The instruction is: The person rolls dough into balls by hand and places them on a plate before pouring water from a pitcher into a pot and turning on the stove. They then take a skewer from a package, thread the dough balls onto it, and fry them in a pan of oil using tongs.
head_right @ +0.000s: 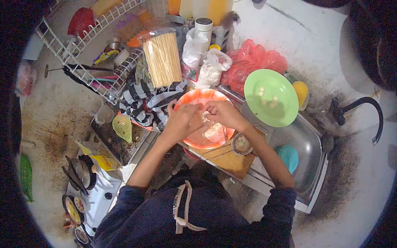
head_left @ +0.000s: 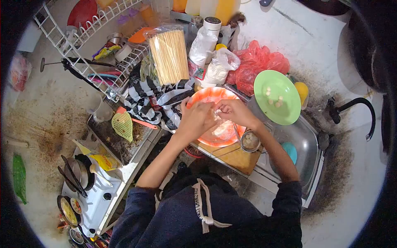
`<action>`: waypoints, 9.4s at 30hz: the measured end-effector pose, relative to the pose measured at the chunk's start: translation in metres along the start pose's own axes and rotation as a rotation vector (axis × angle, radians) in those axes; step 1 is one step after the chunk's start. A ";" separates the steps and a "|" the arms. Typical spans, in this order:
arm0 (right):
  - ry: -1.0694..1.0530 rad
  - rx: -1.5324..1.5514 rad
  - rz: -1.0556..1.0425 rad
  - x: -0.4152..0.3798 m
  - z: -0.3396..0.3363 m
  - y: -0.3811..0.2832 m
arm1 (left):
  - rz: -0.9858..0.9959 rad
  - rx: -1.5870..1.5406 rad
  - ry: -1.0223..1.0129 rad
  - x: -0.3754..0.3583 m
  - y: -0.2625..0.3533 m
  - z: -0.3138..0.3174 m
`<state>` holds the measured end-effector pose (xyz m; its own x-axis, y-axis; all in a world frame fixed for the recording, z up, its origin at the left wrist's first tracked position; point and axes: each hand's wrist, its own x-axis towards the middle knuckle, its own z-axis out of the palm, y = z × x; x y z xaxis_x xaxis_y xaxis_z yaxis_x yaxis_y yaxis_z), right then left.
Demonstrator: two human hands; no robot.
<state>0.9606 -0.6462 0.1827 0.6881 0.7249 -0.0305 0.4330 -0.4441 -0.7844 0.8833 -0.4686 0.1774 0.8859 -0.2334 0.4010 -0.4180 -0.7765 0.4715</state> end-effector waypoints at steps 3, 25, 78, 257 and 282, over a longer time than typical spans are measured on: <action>-0.044 0.192 0.045 -0.004 -0.002 0.002 | 0.000 -0.003 -0.056 0.014 -0.005 0.005; 0.156 0.293 -0.066 -0.024 0.000 -0.074 | -0.268 -2.366 0.033 0.029 0.025 -0.004; 0.732 0.011 -0.284 -0.016 0.061 -0.112 | -0.082 -1.879 0.341 0.012 0.063 0.010; 0.485 -0.758 0.326 -0.136 -0.132 0.018 | -0.318 -1.594 -0.221 0.006 0.063 0.021; 0.677 -0.558 0.213 -0.098 -0.114 -0.025 | -0.253 -0.944 0.025 -0.017 -0.008 -0.018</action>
<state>0.9488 -0.7668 0.2759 0.9049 0.2113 0.3694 0.3556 -0.8523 -0.3836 0.8678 -0.4479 0.1813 0.9716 -0.1031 0.2129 -0.2152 -0.0111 0.9765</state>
